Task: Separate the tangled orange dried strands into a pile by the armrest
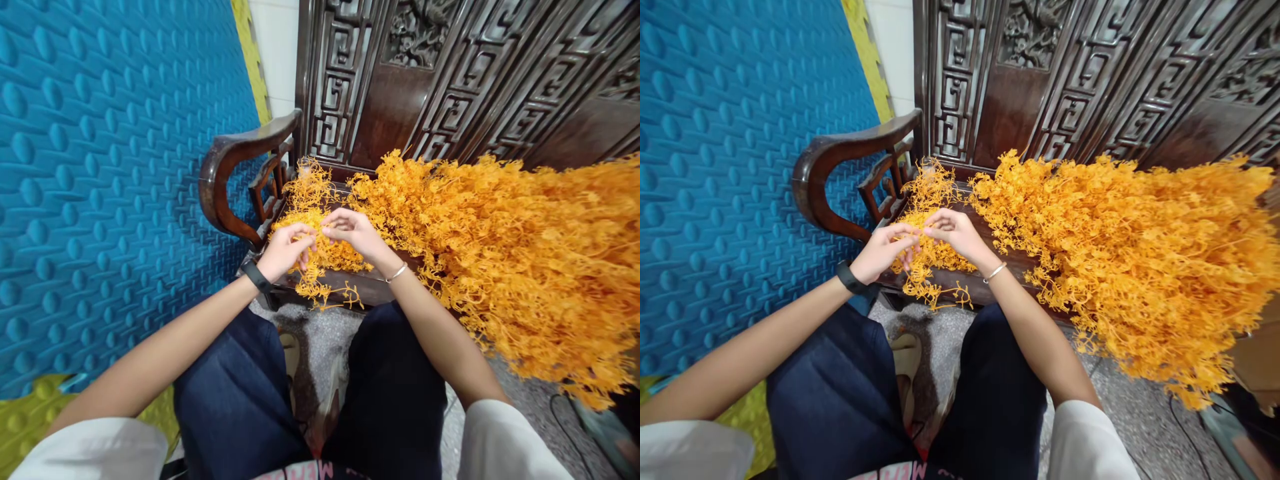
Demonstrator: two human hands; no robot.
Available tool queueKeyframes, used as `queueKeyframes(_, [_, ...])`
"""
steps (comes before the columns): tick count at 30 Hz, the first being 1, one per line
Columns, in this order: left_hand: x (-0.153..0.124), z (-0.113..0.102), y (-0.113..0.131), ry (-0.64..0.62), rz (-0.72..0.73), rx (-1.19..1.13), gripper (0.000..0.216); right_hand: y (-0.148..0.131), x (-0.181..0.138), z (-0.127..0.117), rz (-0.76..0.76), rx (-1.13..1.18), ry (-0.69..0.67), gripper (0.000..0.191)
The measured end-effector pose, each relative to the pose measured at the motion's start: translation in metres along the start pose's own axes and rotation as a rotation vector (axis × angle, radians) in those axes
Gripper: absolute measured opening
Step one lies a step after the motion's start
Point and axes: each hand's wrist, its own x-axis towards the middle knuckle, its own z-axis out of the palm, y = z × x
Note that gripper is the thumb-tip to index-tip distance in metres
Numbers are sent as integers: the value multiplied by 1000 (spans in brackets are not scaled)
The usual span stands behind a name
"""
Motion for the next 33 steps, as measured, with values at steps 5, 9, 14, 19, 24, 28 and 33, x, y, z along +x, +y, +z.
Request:
queueKeyframes(5, [-1,2,-2,-14,-77,122,12,9,6,8,-130,-152,196,15])
queueKeyframes(9, [-2,4,0,35,-40,81,12,9,9,16,-224,-226,307,20])
queueKeyframes(14, [3,3,-2,103,32,39,13,11,16,25,-402,-478,385,20])
queueKeyframes(19, [5,-3,-6,127,118,65,14,18,25,29,-503,-630,402,17])
queueKeyframes(24, [7,-8,-8,151,154,127,22,19,28,33,-585,-765,425,17])
queueKeyframes(28, [9,-10,-6,168,146,125,24,21,32,42,-605,-815,406,17])
queueKeyframes(33, [-20,1,-6,90,140,203,16,28,49,3,-488,-764,570,23])
